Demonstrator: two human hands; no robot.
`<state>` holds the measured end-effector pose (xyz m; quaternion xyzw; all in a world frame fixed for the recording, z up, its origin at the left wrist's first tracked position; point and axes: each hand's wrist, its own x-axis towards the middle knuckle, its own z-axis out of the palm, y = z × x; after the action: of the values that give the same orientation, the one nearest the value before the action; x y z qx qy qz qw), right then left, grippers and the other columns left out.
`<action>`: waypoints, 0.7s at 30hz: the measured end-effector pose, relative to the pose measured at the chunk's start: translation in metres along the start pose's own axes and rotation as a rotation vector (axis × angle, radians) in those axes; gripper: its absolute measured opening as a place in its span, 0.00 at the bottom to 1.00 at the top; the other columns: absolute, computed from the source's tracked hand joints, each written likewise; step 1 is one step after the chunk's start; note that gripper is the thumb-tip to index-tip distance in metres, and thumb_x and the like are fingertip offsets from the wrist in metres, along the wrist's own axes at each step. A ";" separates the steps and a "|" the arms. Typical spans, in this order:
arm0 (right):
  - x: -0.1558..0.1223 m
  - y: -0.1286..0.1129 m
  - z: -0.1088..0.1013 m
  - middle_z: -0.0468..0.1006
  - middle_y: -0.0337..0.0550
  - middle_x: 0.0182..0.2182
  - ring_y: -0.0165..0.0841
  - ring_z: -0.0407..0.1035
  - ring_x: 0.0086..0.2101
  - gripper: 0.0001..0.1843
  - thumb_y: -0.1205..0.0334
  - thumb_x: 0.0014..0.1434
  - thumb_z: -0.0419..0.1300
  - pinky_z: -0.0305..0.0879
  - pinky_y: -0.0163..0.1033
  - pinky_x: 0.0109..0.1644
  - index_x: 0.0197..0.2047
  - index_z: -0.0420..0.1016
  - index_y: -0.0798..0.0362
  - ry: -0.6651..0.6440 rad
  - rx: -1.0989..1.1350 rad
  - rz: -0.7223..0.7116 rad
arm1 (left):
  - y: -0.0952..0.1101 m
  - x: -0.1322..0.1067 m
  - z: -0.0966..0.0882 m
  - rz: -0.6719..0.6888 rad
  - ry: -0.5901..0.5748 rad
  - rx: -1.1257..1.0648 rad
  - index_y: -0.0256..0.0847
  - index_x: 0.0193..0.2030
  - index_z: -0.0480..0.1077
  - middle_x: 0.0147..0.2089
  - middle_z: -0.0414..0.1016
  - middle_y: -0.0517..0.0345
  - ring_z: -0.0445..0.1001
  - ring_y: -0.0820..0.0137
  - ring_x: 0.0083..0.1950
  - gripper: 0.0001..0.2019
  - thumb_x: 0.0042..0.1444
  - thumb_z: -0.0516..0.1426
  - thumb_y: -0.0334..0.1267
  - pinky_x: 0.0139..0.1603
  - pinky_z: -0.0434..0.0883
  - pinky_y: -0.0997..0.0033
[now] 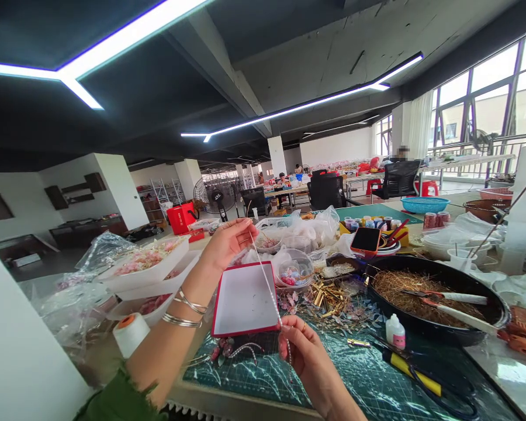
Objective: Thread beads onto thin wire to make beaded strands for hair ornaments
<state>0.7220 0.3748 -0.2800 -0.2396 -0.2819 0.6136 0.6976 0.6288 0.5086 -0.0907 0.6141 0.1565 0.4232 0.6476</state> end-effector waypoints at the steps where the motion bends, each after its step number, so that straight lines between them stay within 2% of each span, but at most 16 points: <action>1: 0.000 -0.001 -0.001 0.69 0.36 0.17 0.24 0.58 0.20 0.04 0.62 0.52 0.58 0.53 0.30 0.26 0.31 0.70 0.53 -0.013 -0.002 0.002 | 0.000 0.000 0.000 0.000 0.000 -0.001 0.36 0.31 0.70 0.26 0.76 0.57 0.74 0.72 0.31 0.07 0.46 0.59 0.37 0.36 0.68 0.72; 5: 0.000 -0.004 -0.001 0.74 0.41 0.23 0.27 0.64 0.24 0.04 0.63 0.50 0.58 0.58 0.32 0.30 0.31 0.69 0.53 -0.054 0.020 0.012 | -0.001 0.000 0.002 -0.002 -0.003 0.001 0.36 0.31 0.70 0.27 0.76 0.57 0.74 0.72 0.31 0.07 0.46 0.60 0.37 0.36 0.68 0.73; 8: -0.001 -0.005 -0.001 0.74 0.41 0.23 0.27 0.63 0.23 0.04 0.62 0.50 0.58 0.57 0.31 0.29 0.31 0.69 0.54 -0.063 0.024 0.024 | -0.001 -0.001 0.003 -0.008 -0.010 0.004 0.36 0.31 0.70 0.27 0.76 0.57 0.74 0.72 0.31 0.07 0.45 0.60 0.38 0.36 0.68 0.73; 15: 0.002 0.000 -0.003 0.66 0.35 0.16 0.25 0.55 0.19 0.08 0.57 0.51 0.58 0.51 0.32 0.25 0.28 0.70 0.53 -0.026 0.018 0.000 | 0.000 -0.004 0.009 -0.011 -0.032 0.016 0.36 0.32 0.70 0.27 0.75 0.57 0.73 0.72 0.32 0.08 0.46 0.59 0.38 0.36 0.67 0.72; 21: 0.002 0.001 -0.005 0.62 0.33 0.15 0.24 0.50 0.18 0.07 0.58 0.52 0.57 0.49 0.33 0.25 0.32 0.72 0.53 -0.029 0.010 -0.027 | 0.000 -0.005 0.011 -0.012 -0.037 0.023 0.36 0.31 0.70 0.27 0.75 0.56 0.73 0.72 0.31 0.07 0.46 0.59 0.38 0.36 0.67 0.72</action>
<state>0.7247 0.3768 -0.2836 -0.2236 -0.2921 0.6090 0.7027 0.6333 0.4973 -0.0901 0.6285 0.1530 0.4059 0.6456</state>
